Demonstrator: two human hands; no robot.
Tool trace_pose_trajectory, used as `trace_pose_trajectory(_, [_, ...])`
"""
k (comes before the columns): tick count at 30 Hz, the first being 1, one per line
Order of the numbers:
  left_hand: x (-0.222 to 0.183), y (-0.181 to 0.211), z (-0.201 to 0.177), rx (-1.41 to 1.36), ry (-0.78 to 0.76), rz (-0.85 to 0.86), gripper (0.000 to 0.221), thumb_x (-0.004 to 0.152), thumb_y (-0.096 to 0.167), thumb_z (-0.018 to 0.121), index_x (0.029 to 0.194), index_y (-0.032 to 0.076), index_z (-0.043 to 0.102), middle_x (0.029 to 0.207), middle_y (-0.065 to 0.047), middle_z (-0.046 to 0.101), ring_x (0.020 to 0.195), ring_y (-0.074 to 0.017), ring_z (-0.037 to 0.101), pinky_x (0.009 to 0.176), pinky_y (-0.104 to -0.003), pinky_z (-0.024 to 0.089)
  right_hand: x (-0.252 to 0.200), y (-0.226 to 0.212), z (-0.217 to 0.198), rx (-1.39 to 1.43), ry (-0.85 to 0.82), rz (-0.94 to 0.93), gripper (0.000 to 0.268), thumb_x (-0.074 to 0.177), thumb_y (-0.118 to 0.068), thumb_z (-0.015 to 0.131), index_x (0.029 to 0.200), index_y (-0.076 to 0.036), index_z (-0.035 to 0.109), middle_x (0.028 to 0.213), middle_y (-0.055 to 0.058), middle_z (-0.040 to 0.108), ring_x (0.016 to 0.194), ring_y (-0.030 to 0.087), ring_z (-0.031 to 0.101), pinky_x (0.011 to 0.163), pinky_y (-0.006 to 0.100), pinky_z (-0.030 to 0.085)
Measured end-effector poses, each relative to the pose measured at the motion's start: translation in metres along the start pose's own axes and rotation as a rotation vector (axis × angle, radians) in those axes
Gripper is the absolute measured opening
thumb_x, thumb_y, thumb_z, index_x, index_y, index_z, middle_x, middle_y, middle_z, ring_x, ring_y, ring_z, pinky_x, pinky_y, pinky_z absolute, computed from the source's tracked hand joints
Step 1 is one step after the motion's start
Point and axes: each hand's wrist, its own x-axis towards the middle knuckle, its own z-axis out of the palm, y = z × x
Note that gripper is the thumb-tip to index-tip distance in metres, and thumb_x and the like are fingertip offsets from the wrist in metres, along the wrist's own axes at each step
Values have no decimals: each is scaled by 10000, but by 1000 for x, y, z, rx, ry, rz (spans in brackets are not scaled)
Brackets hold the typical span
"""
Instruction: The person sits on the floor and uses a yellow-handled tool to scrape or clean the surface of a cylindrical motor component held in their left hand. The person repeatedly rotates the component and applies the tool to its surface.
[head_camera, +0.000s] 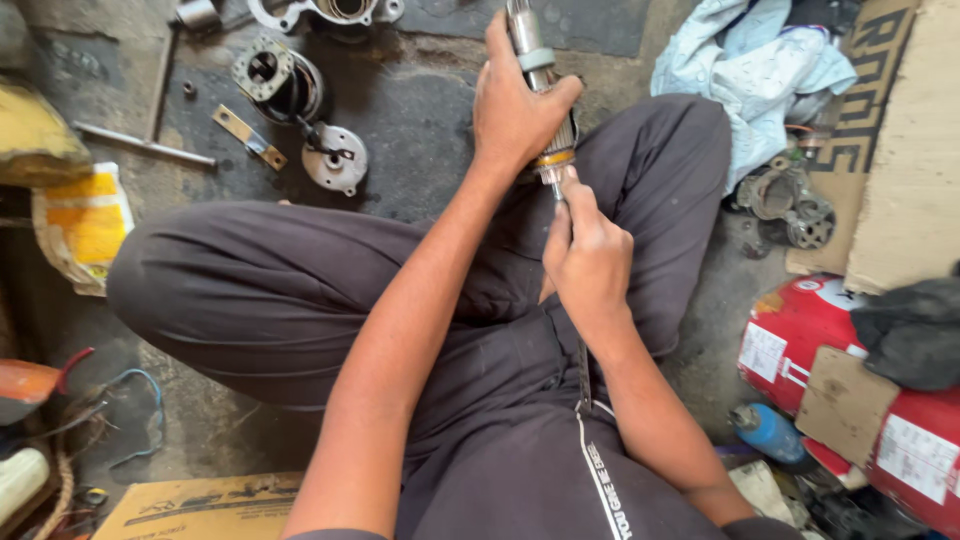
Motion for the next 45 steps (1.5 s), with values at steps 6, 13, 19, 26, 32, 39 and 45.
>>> trace_pose_trajectory(6, [2, 2, -4, 9, 2, -44, 994, 682, 364, 796, 1508, 113, 304, 1012, -204, 709, 955, -424, 701, 848, -512, 546, -3, 2, -47, 67, -172, -5, 337, 966, -72, 697, 1296, -25, 645, 984, 199, 737, 862, 318, 759, 726, 393, 583])
trace_pose_trajectory(13, [4, 7, 1, 23, 40, -26, 984, 678, 379, 809, 1499, 136, 323, 1024, -202, 723, 963, -431, 703, 879, -513, 537, -53, 36, -96, 464, 246, 393, 311, 1079, 3, 655, 1323, 44, 466, 996, 145, 713, 796, 147, 661, 702, 273, 519])
trace_pose_trajectory(19, [4, 15, -11, -59, -50, -77, 1004, 650, 336, 817, 1493, 127, 312, 898, -88, 761, 896, -317, 753, 847, -443, 569, -42, 26, -49, 801, 247, 374, 248, 1012, 41, 616, 1210, 4, 472, 964, 121, 685, 861, 166, 709, 781, 283, 557])
trace_pose_trajectory(26, [6, 13, -7, -57, -72, -105, 980, 680, 257, 793, 1517, 153, 294, 820, -3, 767, 802, -210, 775, 811, -401, 589, -12, 12, -15, 460, 61, 204, 99, 1000, -50, 689, 1022, 37, 647, 708, 55, 678, 665, 31, 572, 568, 258, 477])
trace_pose_trajectory(32, [3, 8, -4, -56, -46, -59, 940, 710, 234, 780, 1522, 152, 314, 837, -15, 756, 769, -193, 771, 777, -383, 606, 7, 7, -21, 355, -36, 307, 148, 972, -97, 709, 916, 24, 645, 546, 114, 557, 451, 153, 493, 461, 338, 369])
trace_pose_trajectory(39, [4, 6, -4, -131, -70, 6, 903, 749, 205, 769, 1520, 90, 312, 871, -33, 735, 791, -174, 753, 778, -362, 624, 6, 16, -17, 332, -11, 237, 165, 966, -135, 696, 909, 5, 629, 661, 143, 660, 564, 294, 674, 544, 391, 474])
trace_pose_trajectory(45, [4, 5, -3, -101, -60, 5, 920, 733, 210, 774, 1515, 84, 306, 857, -36, 750, 778, -177, 755, 766, -359, 615, 6, 13, -19, 222, -38, 227, 154, 955, -159, 701, 909, -26, 639, 681, 132, 686, 627, 339, 691, 565, 435, 490])
